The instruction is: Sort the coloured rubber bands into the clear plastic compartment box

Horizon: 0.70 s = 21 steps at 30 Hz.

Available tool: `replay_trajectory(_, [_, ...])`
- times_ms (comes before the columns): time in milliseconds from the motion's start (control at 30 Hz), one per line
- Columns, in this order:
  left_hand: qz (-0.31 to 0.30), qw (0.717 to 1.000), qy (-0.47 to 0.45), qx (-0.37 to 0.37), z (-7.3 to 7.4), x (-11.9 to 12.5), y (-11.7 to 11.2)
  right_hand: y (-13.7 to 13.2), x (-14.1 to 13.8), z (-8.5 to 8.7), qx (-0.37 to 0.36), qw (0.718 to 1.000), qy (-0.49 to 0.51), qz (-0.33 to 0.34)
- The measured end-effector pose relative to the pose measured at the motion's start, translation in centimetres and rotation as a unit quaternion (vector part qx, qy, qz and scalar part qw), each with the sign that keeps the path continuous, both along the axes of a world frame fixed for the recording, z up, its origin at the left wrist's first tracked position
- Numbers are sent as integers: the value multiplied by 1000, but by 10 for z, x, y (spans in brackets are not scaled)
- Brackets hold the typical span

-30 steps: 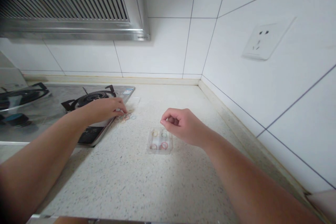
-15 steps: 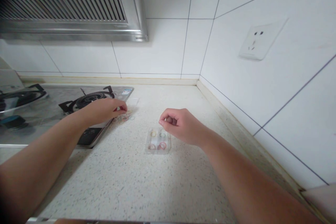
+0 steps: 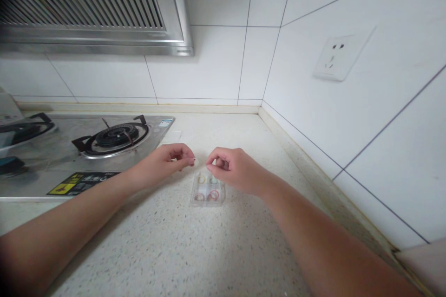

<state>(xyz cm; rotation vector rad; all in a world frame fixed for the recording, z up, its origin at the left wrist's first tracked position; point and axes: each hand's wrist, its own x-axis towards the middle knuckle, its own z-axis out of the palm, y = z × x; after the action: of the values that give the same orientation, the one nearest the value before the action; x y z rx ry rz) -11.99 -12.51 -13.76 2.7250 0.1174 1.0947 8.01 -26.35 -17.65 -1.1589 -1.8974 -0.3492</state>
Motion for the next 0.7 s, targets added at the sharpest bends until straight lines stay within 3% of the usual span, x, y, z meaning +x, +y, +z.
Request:
replay_trajectory(167, [-102,989,-66,-82,-17,18,-15,6,0,-3,3,999,32,28])
replay_trajectory(367, [-132,979,-102,-121,-31,25,-17,3,-5,0,19,998,56,38])
replay_trajectory(700, [-198,948,-91,-231,-31,32,-13,3,-5,1,22,991,123,40])
